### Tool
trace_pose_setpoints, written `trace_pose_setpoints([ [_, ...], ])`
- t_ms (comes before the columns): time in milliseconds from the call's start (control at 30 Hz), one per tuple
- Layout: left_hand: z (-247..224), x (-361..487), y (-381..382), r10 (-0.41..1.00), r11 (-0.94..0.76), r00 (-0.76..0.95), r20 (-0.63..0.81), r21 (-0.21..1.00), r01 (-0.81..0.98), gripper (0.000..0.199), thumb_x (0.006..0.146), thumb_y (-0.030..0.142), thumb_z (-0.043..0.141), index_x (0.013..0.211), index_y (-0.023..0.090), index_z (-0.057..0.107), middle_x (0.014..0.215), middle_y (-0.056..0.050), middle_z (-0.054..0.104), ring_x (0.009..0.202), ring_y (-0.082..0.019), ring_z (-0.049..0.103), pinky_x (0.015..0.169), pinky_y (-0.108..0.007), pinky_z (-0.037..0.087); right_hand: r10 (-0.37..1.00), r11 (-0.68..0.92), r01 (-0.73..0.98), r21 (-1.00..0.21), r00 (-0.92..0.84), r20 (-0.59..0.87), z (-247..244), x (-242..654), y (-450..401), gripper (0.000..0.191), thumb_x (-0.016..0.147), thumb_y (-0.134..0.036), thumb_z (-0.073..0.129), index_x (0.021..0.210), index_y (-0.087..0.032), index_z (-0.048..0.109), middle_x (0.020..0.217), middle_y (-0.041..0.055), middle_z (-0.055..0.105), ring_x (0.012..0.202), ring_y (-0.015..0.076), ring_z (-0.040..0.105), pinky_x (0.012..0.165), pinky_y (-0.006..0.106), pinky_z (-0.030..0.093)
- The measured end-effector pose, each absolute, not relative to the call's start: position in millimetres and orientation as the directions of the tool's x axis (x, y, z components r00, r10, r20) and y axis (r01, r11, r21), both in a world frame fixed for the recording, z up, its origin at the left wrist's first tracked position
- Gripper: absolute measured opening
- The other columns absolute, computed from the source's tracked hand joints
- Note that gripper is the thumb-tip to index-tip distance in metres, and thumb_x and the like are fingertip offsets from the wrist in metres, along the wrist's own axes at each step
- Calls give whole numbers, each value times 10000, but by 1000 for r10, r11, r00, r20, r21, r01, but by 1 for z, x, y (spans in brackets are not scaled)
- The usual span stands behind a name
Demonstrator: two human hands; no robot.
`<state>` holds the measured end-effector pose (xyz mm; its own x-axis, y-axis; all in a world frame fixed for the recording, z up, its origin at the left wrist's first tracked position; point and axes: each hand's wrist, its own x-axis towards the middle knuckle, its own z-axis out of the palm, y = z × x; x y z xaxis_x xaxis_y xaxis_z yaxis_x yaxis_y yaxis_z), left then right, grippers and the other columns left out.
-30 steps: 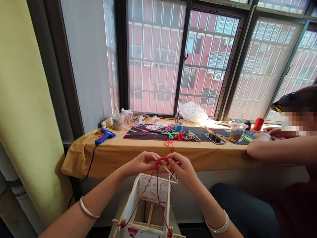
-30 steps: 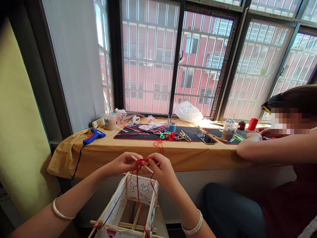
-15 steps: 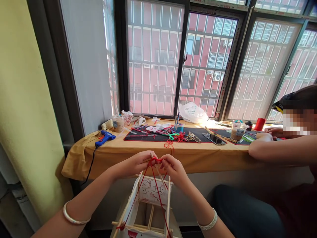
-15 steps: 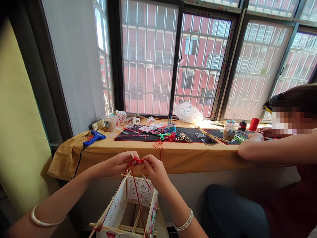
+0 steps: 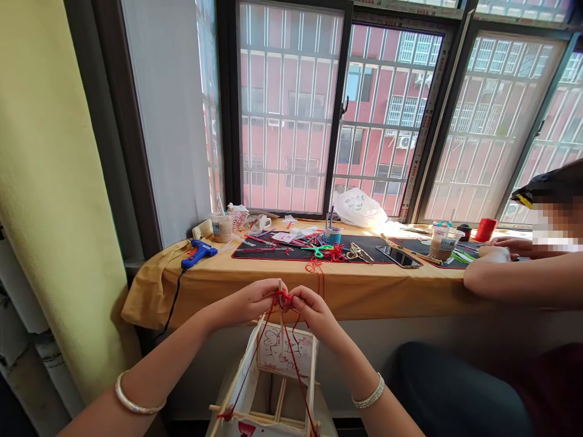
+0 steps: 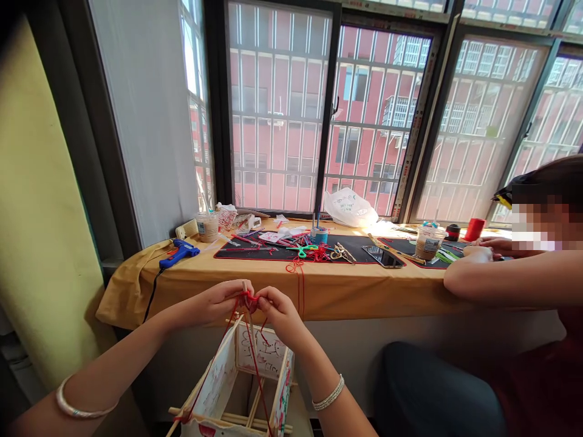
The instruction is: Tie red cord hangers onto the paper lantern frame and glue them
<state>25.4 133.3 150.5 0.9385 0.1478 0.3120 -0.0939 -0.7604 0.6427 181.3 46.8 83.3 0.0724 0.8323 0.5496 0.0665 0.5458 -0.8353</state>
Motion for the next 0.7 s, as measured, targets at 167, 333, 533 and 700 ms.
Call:
trace_pose_setpoints([
  [167,146,30,136,147,-759,929,340,641,-114,165,846,189,383,827,138,539,751,-22,543,669,-121,498,633,-237,449,782,594,217,-775,70,619,79,184,47,299,861,-480,483,857,-196,572,857,37,560,836,155,533,789,289,432],
  [333,143,34,135,139,-772,909,392,618,-148,159,813,138,398,793,136,556,748,-31,566,670,-121,530,630,-229,451,794,565,306,-766,49,605,72,187,47,274,887,-439,440,866,-198,569,821,32,574,793,150,537,743,277,434],
  [533,141,32,139,142,-794,885,444,585,-166,163,772,109,440,798,133,598,767,-50,612,729,-141,546,694,-244,437,746,551,614,-565,-59,663,75,191,38,220,913,-308,402,855,-210,590,806,38,604,793,163,521,729,283,411],
  [700,140,32,135,159,-761,885,437,625,-172,156,790,140,422,774,136,577,736,-32,596,696,-128,539,666,-233,442,787,554,514,-655,-66,614,73,190,40,252,924,-355,383,870,-206,579,793,26,604,774,145,543,724,271,424],
])
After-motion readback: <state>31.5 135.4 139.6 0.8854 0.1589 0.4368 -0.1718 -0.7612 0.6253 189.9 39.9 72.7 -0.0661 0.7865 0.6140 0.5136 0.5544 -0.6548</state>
